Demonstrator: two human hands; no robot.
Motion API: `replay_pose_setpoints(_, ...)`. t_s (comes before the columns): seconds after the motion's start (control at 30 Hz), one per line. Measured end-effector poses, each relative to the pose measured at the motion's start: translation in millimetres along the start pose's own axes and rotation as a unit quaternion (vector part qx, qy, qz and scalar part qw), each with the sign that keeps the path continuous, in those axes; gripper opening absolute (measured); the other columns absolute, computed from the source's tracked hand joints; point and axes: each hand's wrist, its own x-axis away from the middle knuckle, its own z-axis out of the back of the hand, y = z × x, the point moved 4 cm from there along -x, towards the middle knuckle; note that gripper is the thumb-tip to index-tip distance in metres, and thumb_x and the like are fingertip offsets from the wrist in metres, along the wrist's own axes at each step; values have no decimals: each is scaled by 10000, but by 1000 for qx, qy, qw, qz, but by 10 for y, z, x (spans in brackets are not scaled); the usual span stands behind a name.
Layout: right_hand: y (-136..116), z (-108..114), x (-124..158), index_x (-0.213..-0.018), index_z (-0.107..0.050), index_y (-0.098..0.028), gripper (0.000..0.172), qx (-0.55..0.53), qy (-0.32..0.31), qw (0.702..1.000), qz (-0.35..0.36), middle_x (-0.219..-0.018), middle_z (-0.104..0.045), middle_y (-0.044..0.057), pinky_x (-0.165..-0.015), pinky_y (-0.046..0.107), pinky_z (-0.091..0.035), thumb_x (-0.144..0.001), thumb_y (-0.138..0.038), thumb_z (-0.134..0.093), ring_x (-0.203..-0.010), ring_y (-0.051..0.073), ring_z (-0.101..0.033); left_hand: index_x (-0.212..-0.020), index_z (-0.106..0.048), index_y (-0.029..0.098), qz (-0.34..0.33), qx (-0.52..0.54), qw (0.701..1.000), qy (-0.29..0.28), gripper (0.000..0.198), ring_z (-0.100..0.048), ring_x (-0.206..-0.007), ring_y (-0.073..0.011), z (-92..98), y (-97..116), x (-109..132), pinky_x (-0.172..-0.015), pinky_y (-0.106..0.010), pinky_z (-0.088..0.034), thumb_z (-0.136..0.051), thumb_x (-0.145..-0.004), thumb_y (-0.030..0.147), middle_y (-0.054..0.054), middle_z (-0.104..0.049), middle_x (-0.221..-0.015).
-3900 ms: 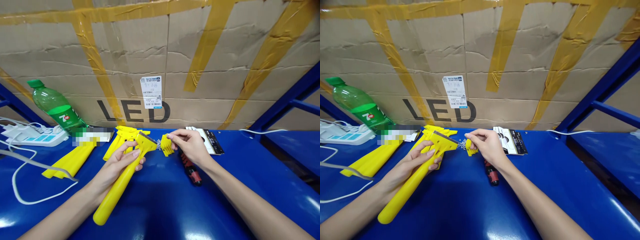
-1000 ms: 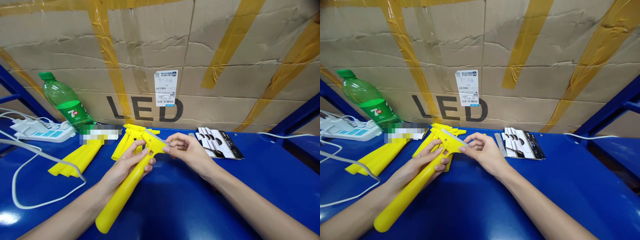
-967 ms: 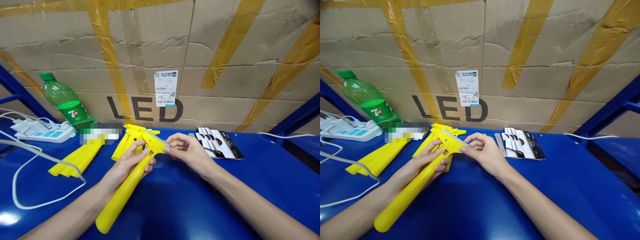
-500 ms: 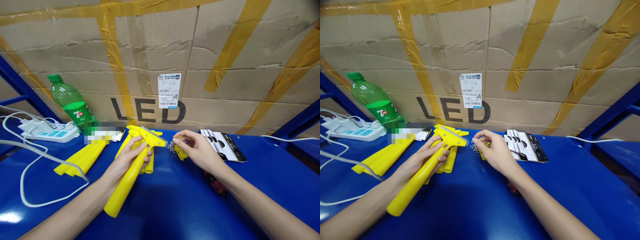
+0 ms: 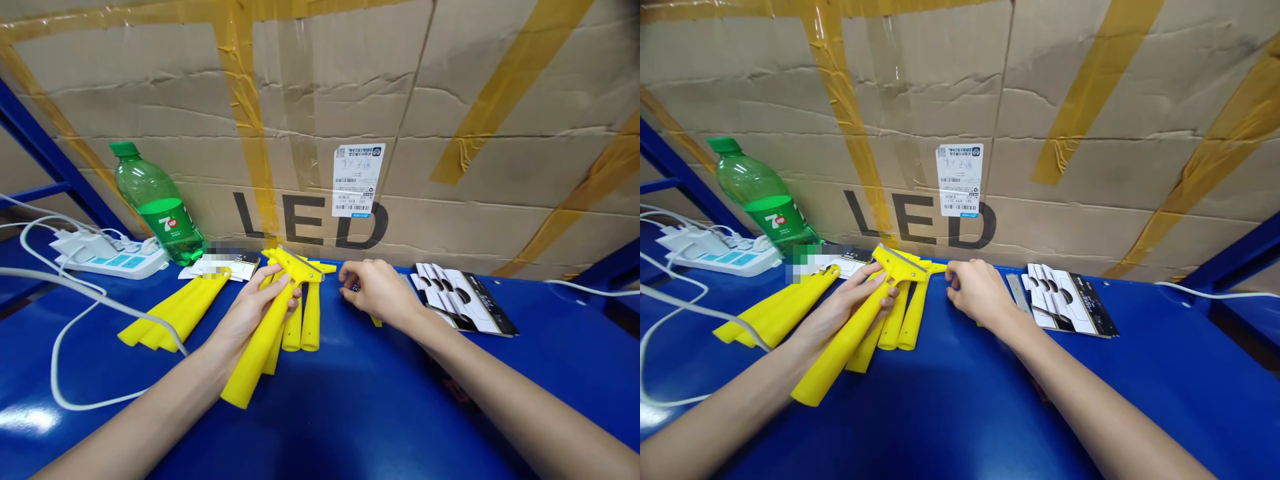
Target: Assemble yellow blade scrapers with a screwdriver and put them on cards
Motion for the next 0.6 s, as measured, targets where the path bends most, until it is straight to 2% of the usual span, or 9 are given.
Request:
replay_pose_setpoints(0.13,-23,-20,-25,-823,-702,-235,177,11,-26,1000,7,-764,-766,-18,-607,287,-412,-696,-112,-688,-735,212,-697,-1103,-504,211,-27,18,999,-24,245,-631,-586,-109,42,-15,-43,-565,-158,-516,-619,-906,121,-72,-666,-750)
replay_pose_setpoints(0.27,-55,-30,-40,-748,-715,-225,196,16,-32,999,18,-687,-743,-3,-593,295,-408,-653,-63,-657,-672,213,-689,-1093,-507,217,-23,19,999,-20,284,-645,-590,-124,68,-54,-73,-575,-181,-529,-670,-872,145,-62,-671,-747)
replay_pose_setpoints(0.37,-14,36,-90,-734,-719,-210,176,-3,-13,1000,17,-687,-742,6,-640,300,-449,-656,-65,-658,-685,205,-698,-1088,-495,223,-19,15,1000,-17,317,-645,-573,-132,73,-71,-73,-562,-189,-526,-695,-853,154,-51,-664,-724)
replay_pose_setpoints(0.47,73,118,-183,-833,-728,-190,176,-43,15,999,12,-765,-764,16,-736,295,-503,-734,-88,-624,-743,177,-715,-1080,-494,223,-19,11,999,-27,307,-645,-584,-129,54,-70,-52,-577,-188,-526,-692,-856,151,-52,-665,-732)
replay_pose_setpoints(0.6,128,72,-289,-843,-721,-179,159,-78,7,997,10,-812,-773,23,-736,275,-518,-745,-92,-632,-767,163,-714,-1066,-501,222,-9,8,1000,-18,327,-633,-562,-124,12,-54,-15,-546,-185,-515,-715,-832,140,-47,-659,-749)
